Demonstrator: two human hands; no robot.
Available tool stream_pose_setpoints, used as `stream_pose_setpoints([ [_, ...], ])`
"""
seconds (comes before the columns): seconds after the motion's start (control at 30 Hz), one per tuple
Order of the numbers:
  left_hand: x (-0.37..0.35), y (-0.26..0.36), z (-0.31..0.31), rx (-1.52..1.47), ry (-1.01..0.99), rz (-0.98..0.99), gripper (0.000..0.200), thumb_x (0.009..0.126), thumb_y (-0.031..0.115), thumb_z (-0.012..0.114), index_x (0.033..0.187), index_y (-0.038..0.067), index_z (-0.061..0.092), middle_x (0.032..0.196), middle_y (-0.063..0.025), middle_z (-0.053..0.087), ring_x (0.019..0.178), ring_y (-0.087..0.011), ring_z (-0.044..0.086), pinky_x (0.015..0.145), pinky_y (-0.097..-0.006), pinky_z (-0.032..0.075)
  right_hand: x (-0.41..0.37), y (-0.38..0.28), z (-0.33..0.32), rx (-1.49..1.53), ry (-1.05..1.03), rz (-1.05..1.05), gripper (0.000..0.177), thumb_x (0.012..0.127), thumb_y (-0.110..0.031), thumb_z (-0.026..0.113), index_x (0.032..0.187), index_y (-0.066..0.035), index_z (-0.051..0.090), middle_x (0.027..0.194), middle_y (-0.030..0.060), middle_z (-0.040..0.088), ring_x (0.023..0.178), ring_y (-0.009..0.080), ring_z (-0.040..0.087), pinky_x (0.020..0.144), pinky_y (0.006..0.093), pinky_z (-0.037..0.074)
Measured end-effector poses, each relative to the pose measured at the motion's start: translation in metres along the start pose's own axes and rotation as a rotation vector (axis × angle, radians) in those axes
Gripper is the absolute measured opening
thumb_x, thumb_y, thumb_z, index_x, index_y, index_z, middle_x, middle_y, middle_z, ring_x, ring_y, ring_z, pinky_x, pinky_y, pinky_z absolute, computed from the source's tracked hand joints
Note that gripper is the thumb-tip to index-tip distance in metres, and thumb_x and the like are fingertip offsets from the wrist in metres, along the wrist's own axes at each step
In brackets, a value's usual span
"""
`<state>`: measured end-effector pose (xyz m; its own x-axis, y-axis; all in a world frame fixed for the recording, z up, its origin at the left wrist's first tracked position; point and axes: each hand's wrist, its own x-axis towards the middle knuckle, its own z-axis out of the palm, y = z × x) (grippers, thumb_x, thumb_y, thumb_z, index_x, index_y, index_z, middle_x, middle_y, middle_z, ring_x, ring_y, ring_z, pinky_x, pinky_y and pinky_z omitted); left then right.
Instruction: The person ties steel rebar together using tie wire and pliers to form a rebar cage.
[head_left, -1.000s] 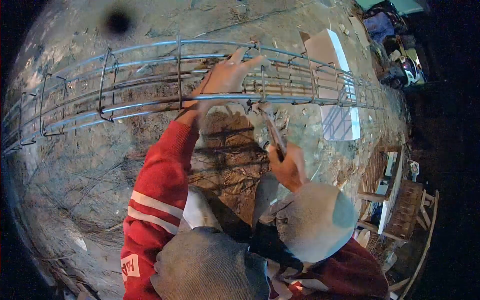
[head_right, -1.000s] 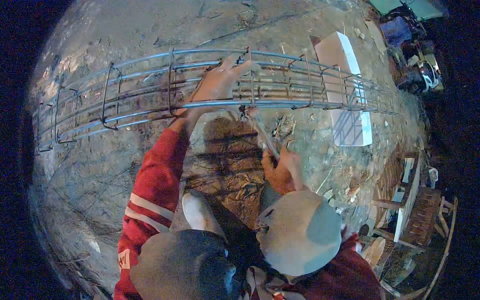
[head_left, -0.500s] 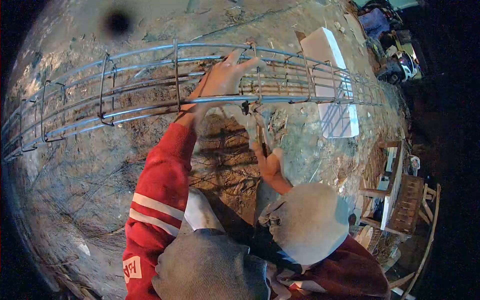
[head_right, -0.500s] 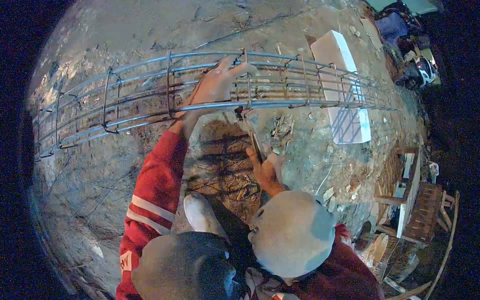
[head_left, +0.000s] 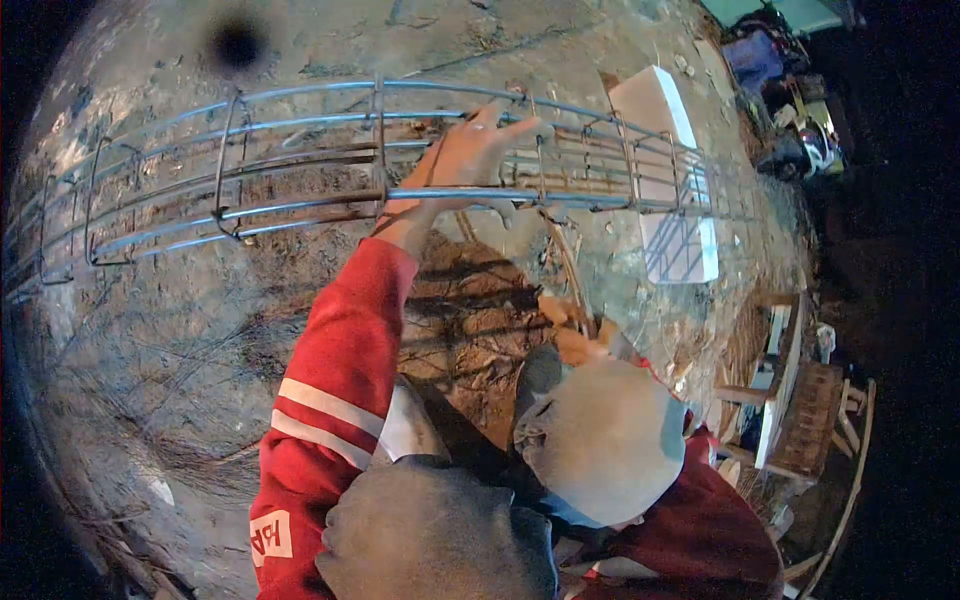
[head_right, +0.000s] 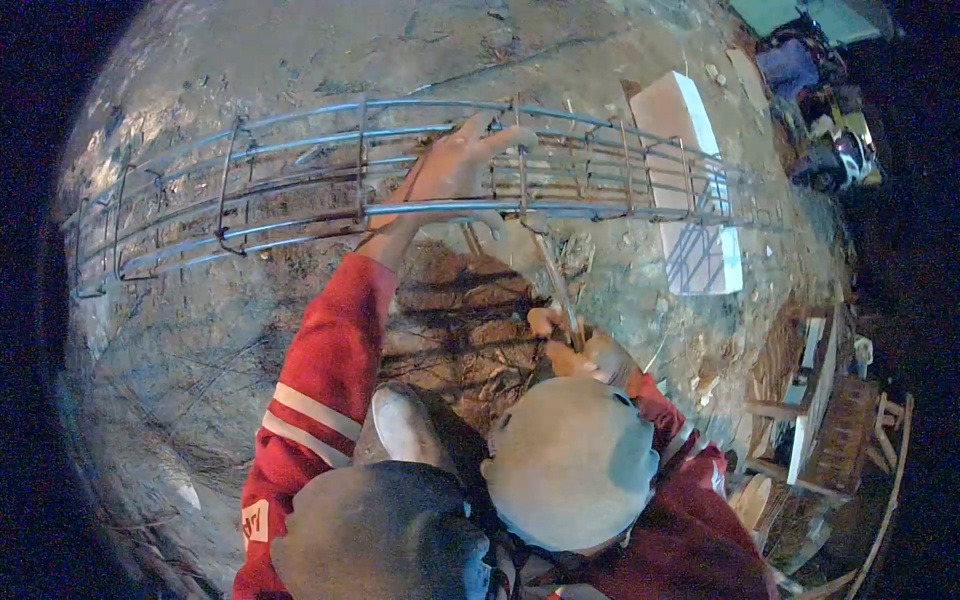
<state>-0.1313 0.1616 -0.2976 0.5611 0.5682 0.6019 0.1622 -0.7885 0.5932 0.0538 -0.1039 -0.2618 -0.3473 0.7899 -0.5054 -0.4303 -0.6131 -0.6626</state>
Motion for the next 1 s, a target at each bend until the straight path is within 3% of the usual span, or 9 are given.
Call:
stream_pose_setpoints([
  [0.07,0.001,-0.005,0.007,0.033,-0.004,-0.026,0.064,0.074,-0.002,0.061,0.133,0.023,0.052,0.133,-0.0239,0.048,0.117,-0.0404,0.054,0.095,-0.0426,0.048,0.002,-0.013,-0.005,0.397,-0.290,0.153,0.055,0.086,-0.012,0.066,0.134,-0.007,0.039,0.070,0.0044,0.053,0.055,0.0112,0.050,0.047,0.0249,0.038],
  [0.1,0.002,-0.007,0.010,0.055,-0.036,-0.039,0.064,0.077,-0.004,0.057,0.135,0.024,0.051,0.134,-0.0248,0.047,0.117,-0.0404,0.054,0.096,-0.0425,0.048,-0.014,-0.032,0.038,-0.153,0.246,0.155,0.046,0.088,-0.017,0.061,0.132,-0.009,0.048,0.071,0.0036,0.053,0.054,0.0106,0.046,0.050,0.0225,0.036],
  [0.13,0.003,-0.007,0.007,0.055,-0.031,-0.038,0.064,0.077,-0.004,0.057,0.135,0.024,0.051,0.134,-0.0248,0.047,0.117,-0.0404,0.054,0.096,-0.0425,0.048,-0.018,-0.027,0.032,-0.158,0.247,0.154,0.046,0.088,-0.017,0.061,0.132,-0.009,0.048,0.071,0.0036,0.053,0.054,0.0106,0.046,0.050,0.0225,0.036],
  [0.2,0.002,-0.003,0.003,0.034,-0.044,-0.042,0.063,0.079,-0.003,0.056,0.135,0.025,0.050,0.135,-0.0262,0.045,0.118,-0.0410,0.054,0.096,-0.0433,0.048,-0.029,-0.015,0.014,-1.646,0.735,-0.108,0.050,0.088,-0.029,0.059,0.126,0.000,0.043,0.085,0.0196,0.063,0.073,0.0350,0.065,0.066,0.0427,0.051],
  [0.23,0.002,-0.005,0.006,0.016,-0.045,-0.047,0.062,0.078,-0.001,0.059,0.134,0.024,0.051,0.136,-0.0264,0.044,0.119,-0.0418,0.053,0.096,-0.0439,0.048,-0.030,-0.018,0.018,-1.633,0.902,-0.045,0.052,0.089,-0.033,0.056,0.127,0.001,0.046,0.099,0.0277,0.063,0.087,0.0467,0.062,0.076,0.0515,0.049],
  [0.47,0.002,0.001,0.001,0.021,-0.002,-0.023,0.073,0.060,0.007,0.075,0.129,0.018,0.053,0.128,-0.0220,0.050,0.116,-0.0435,0.053,0.093,-0.0435,0.048,-0.014,-0.036,0.075,-1.507,1.096,0.267,0.037,0.090,-0.031,0.058,0.115,-0.003,0.059,0.096,0.0294,0.064,0.084,0.0435,0.064,0.072,0.0512,0.049],
  [0.67,0.004,0.012,-0.011,-0.054,-0.067,-0.068,0.065,0.070,0.007,0.070,0.132,0.022,0.054,0.136,-0.0267,0.044,0.117,-0.0437,0.053,0.096,-0.0455,0.048,-0.014,-0.023,0.062,-1.776,1.134,-0.171,0.034,0.092,-0.032,0.061,0.107,-0.002,0.064,0.071,0.0243,0.063,0.068,0.0417,0.064,0.059,0.0471,0.048],
  [0.83,0.003,0.006,-0.005,-0.015,-0.075,-0.084,0.067,0.069,0.008,0.071,0.132,0.022,0.054,0.137,-0.0262,0.044,0.117,-0.0434,0.054,0.096,-0.0453,0.048,-0.008,-0.011,0.035,-1.053,1.118,-0.006,0.040,0.090,-0.039,0.065,0.098,0.000,0.064,0.064,0.0169,0.060,0.059,0.0308,0.060,0.058,0.0438,0.046],
  [1.0,0.003,0.003,0.000,-0.002,-0.054,-0.088,0.068,0.069,0.001,0.068,0.132,0.022,0.054,0.133,-0.0244,0.047,0.116,-0.0425,0.055,0.096,-0.0452,0.048,0.005,-0.036,0.075,-1.301,0.994,0.218,0.050,0.084,-0.040,0.074,0.094,0.005,0.056,0.074,0.0052,0.053,0.068,0.0152,0.049,0.061,0.0355,0.043],
])
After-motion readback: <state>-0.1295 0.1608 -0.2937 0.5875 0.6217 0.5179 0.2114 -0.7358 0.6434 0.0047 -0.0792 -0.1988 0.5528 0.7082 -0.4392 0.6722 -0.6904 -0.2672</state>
